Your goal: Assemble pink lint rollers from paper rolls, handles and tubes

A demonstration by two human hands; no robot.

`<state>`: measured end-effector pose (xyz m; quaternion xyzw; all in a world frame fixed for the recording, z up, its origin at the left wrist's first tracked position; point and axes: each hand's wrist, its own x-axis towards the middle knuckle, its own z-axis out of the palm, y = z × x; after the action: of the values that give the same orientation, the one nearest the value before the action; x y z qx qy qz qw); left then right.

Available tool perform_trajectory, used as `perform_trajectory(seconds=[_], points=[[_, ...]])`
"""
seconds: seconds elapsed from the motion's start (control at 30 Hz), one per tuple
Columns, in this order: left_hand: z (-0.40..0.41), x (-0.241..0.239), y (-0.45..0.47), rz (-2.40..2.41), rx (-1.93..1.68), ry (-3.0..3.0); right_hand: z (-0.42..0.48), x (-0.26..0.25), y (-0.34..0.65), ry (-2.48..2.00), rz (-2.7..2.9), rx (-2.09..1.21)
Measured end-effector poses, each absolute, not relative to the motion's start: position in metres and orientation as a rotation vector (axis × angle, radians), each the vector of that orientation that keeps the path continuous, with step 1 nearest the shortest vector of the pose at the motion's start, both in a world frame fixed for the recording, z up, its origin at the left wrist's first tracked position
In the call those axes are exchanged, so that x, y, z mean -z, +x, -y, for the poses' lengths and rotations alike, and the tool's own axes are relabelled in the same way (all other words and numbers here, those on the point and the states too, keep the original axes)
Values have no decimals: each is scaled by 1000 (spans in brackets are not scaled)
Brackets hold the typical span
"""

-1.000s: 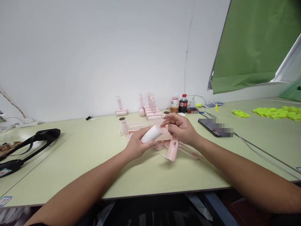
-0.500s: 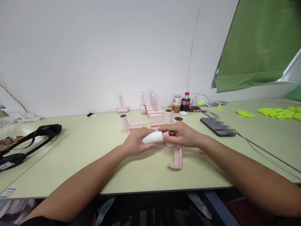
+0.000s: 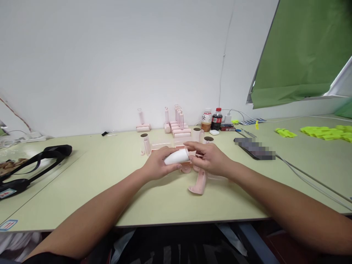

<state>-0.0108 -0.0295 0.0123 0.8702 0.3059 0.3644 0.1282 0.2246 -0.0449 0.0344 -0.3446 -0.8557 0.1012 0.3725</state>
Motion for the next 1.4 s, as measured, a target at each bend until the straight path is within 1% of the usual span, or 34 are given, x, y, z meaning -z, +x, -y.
perform_trajectory(seconds=[0.2,0.47,0.57,0.67,0.73,0.83,0.97,1.2,1.4], points=[[33,-14,-8,-867,-1110,2366,49,-34,220,-879,2172,-125],[36,-24,-5,-988,-993,2075,46,-35,224,-788,2029,-12],[34,-27,-5,-935,-991,1790,47,-35,225,-840,2000,-37],[36,-32,-5,-722,-974,1596,50,-34,221,-912,2127,-162],[41,-36,-4,-647,-876,1605,52,-33,217,-925,2203,-210],[47,-41,-3,-604,-719,1700,54,-32,213,-922,2228,-165],[50,-46,-4,-515,-673,1845,55,-31,210,-893,2236,-169],[43,-56,-17,-702,-633,1991,55,-29,206,-905,2273,-212],[25,-67,-44,-865,-289,1906,50,-30,212,-971,2245,-282]])
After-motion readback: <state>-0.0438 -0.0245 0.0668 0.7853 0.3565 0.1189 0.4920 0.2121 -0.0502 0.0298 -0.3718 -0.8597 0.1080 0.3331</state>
